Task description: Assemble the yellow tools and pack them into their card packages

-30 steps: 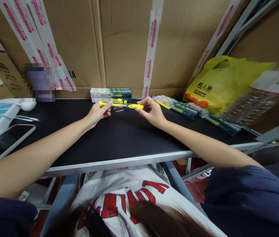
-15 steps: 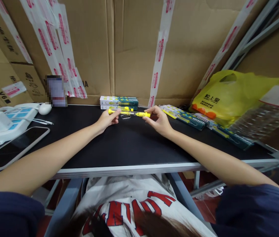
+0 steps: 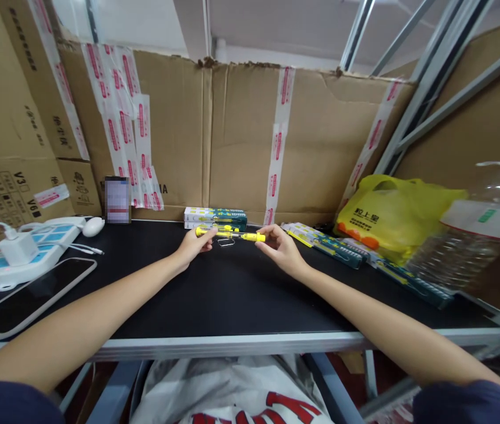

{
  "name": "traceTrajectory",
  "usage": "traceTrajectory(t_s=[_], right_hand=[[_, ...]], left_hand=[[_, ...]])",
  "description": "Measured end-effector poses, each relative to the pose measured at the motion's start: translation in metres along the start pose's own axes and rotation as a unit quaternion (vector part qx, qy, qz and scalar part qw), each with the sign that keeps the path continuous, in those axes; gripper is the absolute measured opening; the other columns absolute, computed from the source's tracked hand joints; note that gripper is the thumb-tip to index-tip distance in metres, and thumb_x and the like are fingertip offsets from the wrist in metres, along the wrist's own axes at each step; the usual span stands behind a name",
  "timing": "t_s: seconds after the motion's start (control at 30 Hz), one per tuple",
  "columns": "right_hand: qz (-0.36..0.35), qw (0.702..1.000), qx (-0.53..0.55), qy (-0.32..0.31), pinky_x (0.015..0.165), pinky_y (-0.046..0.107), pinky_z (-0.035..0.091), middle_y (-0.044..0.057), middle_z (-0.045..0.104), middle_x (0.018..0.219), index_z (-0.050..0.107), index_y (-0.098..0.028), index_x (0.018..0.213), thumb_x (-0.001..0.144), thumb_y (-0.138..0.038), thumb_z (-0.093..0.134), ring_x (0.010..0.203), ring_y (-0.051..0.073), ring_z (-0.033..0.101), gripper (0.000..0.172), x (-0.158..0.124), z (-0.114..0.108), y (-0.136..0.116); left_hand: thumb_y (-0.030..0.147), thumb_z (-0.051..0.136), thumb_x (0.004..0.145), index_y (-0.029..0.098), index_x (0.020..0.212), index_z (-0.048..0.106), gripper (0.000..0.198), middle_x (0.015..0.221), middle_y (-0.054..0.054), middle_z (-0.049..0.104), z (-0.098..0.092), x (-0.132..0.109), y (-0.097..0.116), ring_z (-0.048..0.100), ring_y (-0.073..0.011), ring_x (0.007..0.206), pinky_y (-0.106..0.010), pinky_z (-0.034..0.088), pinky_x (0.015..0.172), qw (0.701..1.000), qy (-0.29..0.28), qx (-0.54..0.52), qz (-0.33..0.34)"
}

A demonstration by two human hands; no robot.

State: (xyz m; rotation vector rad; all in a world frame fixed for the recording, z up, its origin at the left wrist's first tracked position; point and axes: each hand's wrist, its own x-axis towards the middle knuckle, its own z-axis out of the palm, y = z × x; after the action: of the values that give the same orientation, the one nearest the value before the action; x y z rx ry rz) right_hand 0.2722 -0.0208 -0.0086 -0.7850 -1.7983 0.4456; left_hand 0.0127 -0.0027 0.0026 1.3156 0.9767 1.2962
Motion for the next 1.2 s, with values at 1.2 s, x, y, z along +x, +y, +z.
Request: traceTrajectory(t_s=[1.2], right_hand=[[-0.194, 0.962, -0.193, 0.016, 0.069, 0.033, 0.061, 0.006, 0.07, 0.095, 0.063, -0.023, 0.105, 0.09, -0.023, 0.065, 0.08, 0.019, 0.068, 0.015, -0.002, -0.005, 0.006]], left_hand=[[0.073, 0.066, 0.072, 0.02, 0.073, 0.057, 0.054, 0.061, -0.001, 0.063, -0.014, 0.008, -0.01, 0.06, -0.015, 0.056, -0.028, 0.047, 0.06, 0.965, 0.038, 0.239, 0.102]])
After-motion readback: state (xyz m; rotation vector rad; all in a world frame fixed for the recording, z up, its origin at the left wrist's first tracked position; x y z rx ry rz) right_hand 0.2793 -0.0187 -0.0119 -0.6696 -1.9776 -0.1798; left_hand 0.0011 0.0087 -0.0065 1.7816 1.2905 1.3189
